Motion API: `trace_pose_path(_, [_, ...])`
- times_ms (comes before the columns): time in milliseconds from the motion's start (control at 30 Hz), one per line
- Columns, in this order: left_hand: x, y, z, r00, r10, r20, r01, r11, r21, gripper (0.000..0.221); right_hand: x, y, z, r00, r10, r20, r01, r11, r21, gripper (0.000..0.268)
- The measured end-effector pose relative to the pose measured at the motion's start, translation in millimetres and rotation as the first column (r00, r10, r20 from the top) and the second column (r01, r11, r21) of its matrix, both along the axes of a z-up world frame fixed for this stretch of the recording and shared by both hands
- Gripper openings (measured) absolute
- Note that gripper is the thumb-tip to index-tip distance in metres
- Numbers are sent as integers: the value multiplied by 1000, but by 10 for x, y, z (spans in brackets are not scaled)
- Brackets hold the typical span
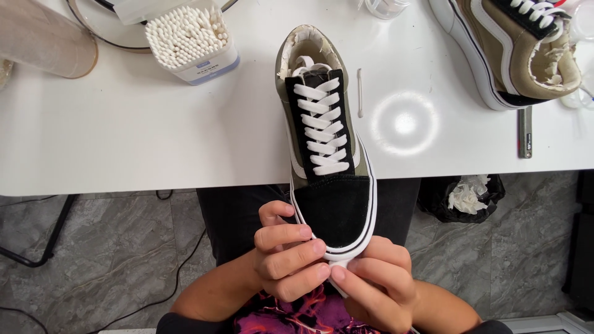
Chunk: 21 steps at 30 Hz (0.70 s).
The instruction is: Cleaning the white soles and rubber trim of black and green sneakers using cotton swabs, wipes, and cleaning solution.
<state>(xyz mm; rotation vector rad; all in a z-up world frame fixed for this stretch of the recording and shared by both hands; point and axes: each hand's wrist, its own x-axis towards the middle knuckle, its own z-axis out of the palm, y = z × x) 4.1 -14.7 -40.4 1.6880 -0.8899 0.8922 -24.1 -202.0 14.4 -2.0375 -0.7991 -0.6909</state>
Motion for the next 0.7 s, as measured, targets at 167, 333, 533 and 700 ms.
trace_pose_path(167, [26,-13,8,1000,-24,8,25,999,-21,26,-67,-130,5,982,-172,72,175,984,-44,21])
trace_pose_path(333, [29,-34,32,999,-54,4,54,998,11,24,-33,-105,56,990,-125,65,129,990,-64,25])
trace_pose_path(533, [9,-74,-9,1000,-29,10,29,1000,12,25,-33,-187,183,979,-199,-51,191,973,-132,26])
trace_pose_path(700, [31,-103,-20,999,-33,33,33,999,21,24,47,-230,313,981,-155,-117,132,974,-182,27])
